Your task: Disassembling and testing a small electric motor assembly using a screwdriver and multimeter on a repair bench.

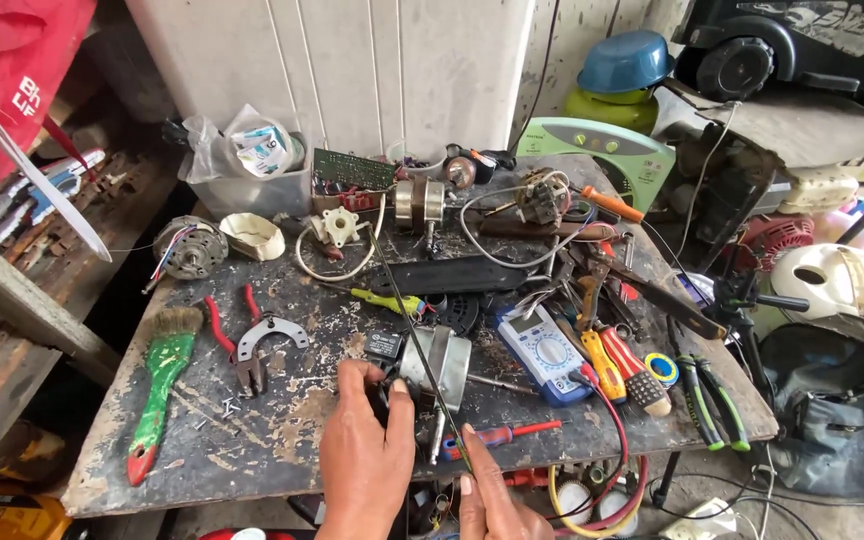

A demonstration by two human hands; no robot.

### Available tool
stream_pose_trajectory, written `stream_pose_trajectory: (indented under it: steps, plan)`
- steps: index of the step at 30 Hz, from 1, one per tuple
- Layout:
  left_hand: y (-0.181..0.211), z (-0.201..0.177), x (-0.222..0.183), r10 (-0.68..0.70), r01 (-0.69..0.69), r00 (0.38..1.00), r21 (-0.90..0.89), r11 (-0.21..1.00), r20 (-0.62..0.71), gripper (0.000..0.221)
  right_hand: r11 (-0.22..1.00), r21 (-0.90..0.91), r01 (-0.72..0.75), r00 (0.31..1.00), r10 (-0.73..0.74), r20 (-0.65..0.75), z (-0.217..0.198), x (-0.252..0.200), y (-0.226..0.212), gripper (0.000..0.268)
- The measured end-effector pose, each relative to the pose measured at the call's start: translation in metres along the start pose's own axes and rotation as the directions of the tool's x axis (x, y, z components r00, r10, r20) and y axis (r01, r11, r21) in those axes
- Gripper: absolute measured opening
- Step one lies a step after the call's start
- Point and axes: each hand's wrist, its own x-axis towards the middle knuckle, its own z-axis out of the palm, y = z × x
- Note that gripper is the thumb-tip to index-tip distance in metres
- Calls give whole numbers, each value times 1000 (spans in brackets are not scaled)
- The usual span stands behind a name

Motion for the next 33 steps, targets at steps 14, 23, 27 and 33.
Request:
stream_pose_trajectory:
  steps: [14,23,27,33]
  plan:
    - [-1,0,1,-18,18,1000,-37,999,18,22,946,-156,283,929,-311,-199,8,0,5,56]
    - [-3,1,2,-36,37,999,-47,998,9,24,820,-341,459,812,-543,-214,19,4,23,54]
    - [-3,1,1,-42,42,999,-58,997,-2,24,826,-340,449,833,-525,-175,17,0,19,61]
    - [-3,-1,0,-50,51,999,-63,997,12,23,836,-332,437,838,-513,-187,37,0,30,60]
